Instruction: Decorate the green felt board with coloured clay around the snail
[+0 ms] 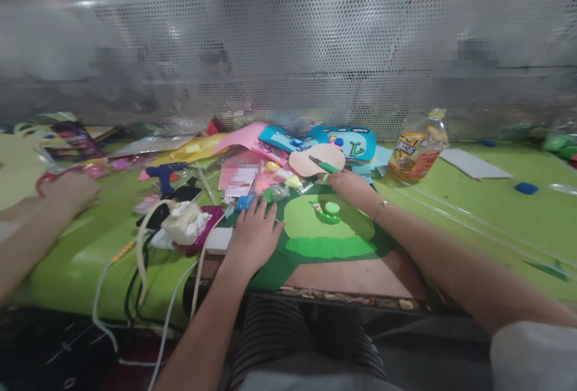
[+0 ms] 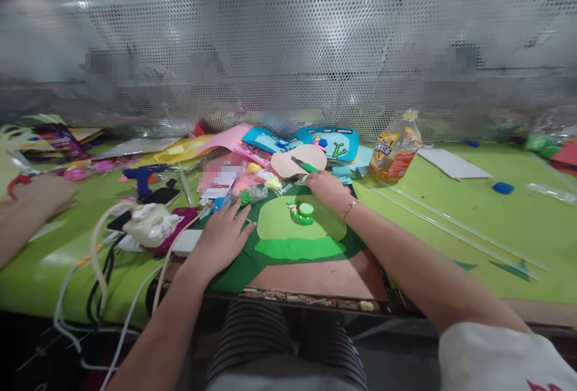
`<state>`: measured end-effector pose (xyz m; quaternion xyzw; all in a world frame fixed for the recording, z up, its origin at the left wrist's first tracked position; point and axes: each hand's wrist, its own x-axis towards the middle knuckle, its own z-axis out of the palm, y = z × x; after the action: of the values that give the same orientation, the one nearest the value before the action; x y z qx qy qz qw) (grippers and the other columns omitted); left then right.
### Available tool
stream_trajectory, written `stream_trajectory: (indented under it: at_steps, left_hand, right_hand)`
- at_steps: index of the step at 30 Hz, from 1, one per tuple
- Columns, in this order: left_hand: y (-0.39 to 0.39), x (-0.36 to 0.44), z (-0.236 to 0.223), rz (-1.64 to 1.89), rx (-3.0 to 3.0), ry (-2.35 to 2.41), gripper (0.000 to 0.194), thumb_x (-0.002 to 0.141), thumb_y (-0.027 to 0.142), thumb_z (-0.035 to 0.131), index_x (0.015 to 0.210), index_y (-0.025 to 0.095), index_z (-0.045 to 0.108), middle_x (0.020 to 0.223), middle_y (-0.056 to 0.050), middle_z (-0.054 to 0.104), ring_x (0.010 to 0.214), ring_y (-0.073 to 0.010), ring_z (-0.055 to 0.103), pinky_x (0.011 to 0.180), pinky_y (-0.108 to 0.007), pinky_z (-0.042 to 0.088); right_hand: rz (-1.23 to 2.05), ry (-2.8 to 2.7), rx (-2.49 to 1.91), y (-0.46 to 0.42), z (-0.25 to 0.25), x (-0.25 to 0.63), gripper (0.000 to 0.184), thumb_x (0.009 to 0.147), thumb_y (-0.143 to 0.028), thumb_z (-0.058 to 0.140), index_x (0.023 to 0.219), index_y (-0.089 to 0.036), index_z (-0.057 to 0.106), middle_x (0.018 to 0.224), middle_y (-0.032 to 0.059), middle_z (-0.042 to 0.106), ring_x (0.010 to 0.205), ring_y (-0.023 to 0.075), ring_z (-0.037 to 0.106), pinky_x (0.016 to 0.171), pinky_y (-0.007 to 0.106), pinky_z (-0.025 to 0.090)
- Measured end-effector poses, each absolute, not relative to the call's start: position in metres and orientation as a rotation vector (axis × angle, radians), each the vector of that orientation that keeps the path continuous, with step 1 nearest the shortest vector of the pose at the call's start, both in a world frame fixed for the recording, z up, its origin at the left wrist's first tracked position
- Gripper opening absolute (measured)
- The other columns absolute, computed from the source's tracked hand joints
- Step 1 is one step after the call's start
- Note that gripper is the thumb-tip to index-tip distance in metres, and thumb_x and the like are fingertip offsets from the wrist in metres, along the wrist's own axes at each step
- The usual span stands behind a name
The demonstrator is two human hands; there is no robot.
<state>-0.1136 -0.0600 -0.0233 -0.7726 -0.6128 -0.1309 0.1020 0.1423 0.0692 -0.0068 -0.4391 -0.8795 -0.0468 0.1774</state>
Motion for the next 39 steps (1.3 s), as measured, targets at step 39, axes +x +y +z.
stream_trajectory:
  at_steps: [39]
  left_hand:
    - [-0.122, -0.056, -0.020, -1.903, -2.277, -1.527, 0.029, 0.078, 0.023, 0.057, 0.105, 0.018, 0.048, 0.109, -0.010, 0.052, 0.107, -0.0241, 0.048, 0.094, -0.043, 0.039]
  right_hand:
    - [1.118, -1.893, -1.079, -0.080, 0.028, 0.117, 0.017, 0.071, -0.030, 0.066, 0.063, -0.017, 0.060, 0.056, -0.0029, 0.054, 0.052, 0.0089, 0.044, 0.051, 0.023, 0.036]
